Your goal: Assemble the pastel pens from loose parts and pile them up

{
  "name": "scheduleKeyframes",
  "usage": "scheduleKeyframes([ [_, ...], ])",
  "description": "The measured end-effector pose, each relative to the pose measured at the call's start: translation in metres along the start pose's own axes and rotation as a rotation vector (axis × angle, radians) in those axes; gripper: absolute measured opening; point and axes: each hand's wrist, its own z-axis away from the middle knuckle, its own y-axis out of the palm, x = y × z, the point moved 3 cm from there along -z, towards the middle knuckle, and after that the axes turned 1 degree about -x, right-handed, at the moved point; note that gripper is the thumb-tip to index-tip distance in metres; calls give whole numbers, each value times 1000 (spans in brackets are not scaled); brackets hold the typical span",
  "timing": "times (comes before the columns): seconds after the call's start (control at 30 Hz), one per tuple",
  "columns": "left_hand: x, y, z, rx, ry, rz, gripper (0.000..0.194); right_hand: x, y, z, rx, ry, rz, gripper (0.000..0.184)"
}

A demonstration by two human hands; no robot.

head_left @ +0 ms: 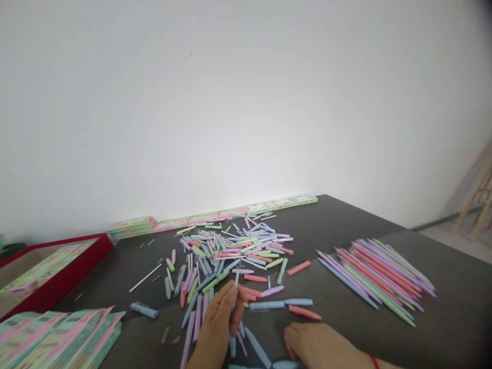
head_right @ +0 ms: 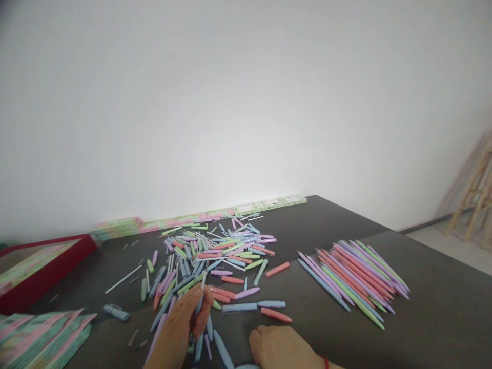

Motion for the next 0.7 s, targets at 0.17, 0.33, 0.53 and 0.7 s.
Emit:
scheduleKeyframes([
  [0.17, 3, -2, -1, 3, -31, 12, 35, 6, -39, -16, -109, -7, -375, 11],
  [0.33, 7, 1, 0, 16, -62, 27, 41, 14, -84, -48, -279, -72, -900, 19],
  [0.53, 11, 1, -3, -13, -141, 82, 49, 21, -87, -68, -462, -168, -1004, 24],
  [0.7, 23, 1, -5, 52, -141, 68, 51, 23, -83, -67, -457, -161, -984, 20],
])
